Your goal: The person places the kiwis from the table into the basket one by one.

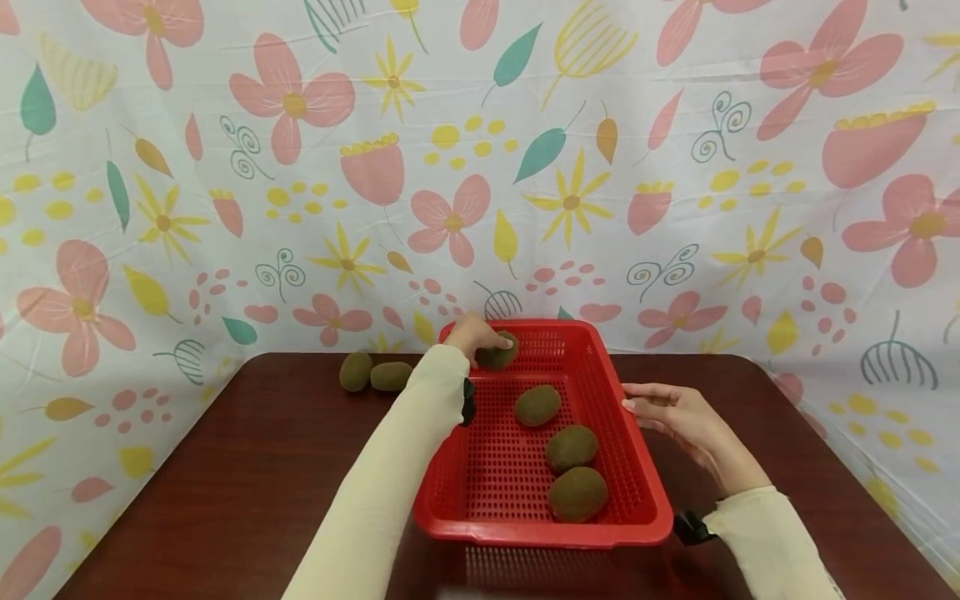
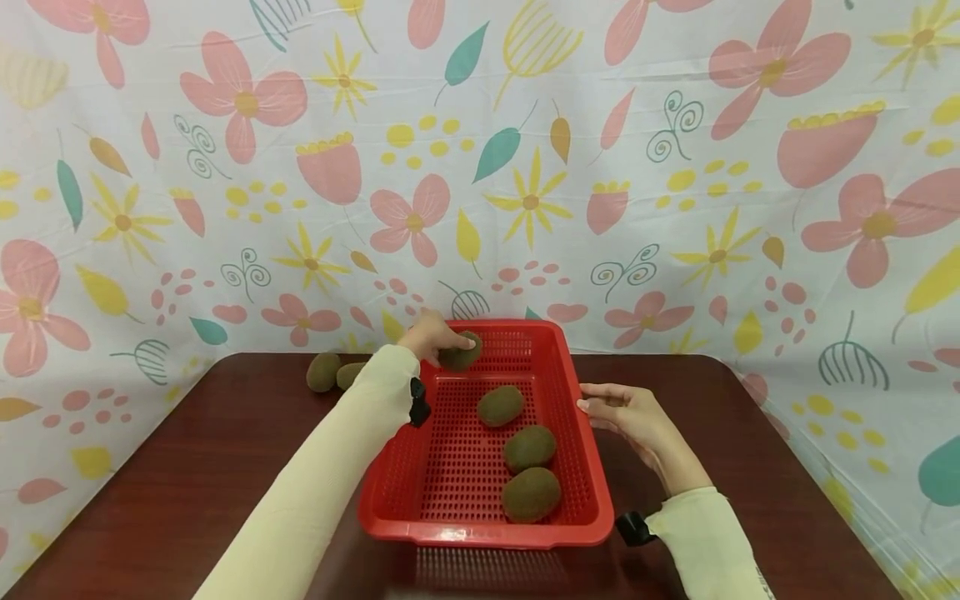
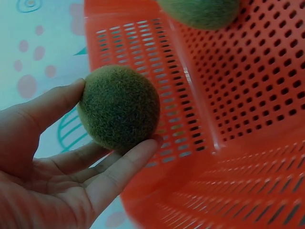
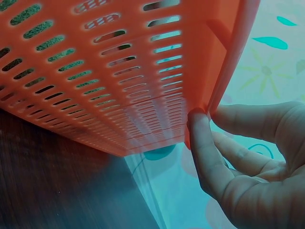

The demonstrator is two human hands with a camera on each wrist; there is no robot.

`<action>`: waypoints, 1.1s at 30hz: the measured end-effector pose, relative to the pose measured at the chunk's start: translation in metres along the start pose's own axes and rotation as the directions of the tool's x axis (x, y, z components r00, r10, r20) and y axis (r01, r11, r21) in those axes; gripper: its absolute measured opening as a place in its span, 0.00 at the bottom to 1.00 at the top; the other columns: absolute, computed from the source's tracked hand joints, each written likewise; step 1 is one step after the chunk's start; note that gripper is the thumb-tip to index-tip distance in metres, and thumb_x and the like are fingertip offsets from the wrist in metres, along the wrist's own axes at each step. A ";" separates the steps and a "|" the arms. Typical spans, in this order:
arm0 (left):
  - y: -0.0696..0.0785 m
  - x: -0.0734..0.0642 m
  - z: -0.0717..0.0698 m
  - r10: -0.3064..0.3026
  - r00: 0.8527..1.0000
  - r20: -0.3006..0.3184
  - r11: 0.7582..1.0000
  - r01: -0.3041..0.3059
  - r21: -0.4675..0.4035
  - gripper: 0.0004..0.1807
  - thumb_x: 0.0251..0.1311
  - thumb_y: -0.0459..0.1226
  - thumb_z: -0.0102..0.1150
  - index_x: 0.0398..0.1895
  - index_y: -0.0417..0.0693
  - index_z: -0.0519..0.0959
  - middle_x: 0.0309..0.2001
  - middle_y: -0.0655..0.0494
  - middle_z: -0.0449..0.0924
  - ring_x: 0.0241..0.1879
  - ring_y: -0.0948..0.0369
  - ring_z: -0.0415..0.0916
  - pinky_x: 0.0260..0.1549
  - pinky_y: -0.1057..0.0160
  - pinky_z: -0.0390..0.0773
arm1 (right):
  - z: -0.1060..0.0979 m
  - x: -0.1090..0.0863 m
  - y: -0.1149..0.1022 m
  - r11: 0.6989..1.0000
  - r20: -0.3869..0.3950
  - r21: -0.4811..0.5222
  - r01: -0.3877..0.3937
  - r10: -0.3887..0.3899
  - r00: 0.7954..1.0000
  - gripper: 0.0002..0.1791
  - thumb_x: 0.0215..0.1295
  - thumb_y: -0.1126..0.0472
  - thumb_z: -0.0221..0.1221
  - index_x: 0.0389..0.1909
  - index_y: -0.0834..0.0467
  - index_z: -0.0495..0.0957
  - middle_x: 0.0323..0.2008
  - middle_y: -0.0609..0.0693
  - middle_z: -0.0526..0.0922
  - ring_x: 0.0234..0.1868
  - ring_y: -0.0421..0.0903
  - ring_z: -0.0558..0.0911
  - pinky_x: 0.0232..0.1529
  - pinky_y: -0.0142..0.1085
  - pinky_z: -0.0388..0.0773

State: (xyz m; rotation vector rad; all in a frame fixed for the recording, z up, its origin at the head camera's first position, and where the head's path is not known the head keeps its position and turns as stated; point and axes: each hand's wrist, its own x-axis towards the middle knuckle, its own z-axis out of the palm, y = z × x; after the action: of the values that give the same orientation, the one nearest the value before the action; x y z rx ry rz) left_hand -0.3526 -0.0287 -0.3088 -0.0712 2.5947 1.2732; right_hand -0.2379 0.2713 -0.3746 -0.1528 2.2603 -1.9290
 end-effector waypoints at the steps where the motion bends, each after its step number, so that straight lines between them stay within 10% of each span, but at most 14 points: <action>1: -0.001 0.000 0.002 0.001 1.000 -0.007 1.000 -0.001 0.025 0.25 0.55 0.36 0.69 0.51 0.29 0.74 0.52 0.36 0.73 0.50 0.42 0.75 0.43 0.45 0.80 | 0.000 0.000 0.000 1.000 -0.003 0.001 -0.004 0.004 1.000 0.33 0.65 0.59 0.62 0.65 0.73 0.64 0.42 0.49 0.86 0.41 0.44 0.85 0.45 0.37 0.81; 8: -0.015 0.005 0.018 0.035 0.999 -0.042 0.971 -0.023 0.240 0.28 0.53 0.43 0.71 0.52 0.34 0.76 0.50 0.42 0.77 0.49 0.49 0.76 0.47 0.54 0.78 | 0.000 0.001 -0.001 1.000 -0.002 -0.001 -0.005 0.005 1.000 0.33 0.65 0.59 0.62 0.65 0.73 0.64 0.42 0.50 0.86 0.41 0.44 0.85 0.45 0.37 0.81; 33: -0.028 0.010 0.040 -0.020 0.997 0.071 0.903 -0.012 0.431 0.29 0.58 0.42 0.67 0.59 0.35 0.73 0.58 0.43 0.74 0.55 0.50 0.73 0.51 0.56 0.76 | 0.001 0.001 0.000 1.000 -0.017 -0.016 -0.012 0.012 1.000 0.35 0.64 0.57 0.63 0.65 0.72 0.64 0.43 0.49 0.85 0.42 0.45 0.85 0.47 0.39 0.80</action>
State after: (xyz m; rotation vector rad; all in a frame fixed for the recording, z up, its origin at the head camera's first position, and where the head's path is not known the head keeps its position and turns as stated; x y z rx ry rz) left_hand -0.3501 -0.0142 -0.3562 0.0514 2.7410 0.6566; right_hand -0.2389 0.2703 -0.3746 -0.1258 2.2829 -1.9133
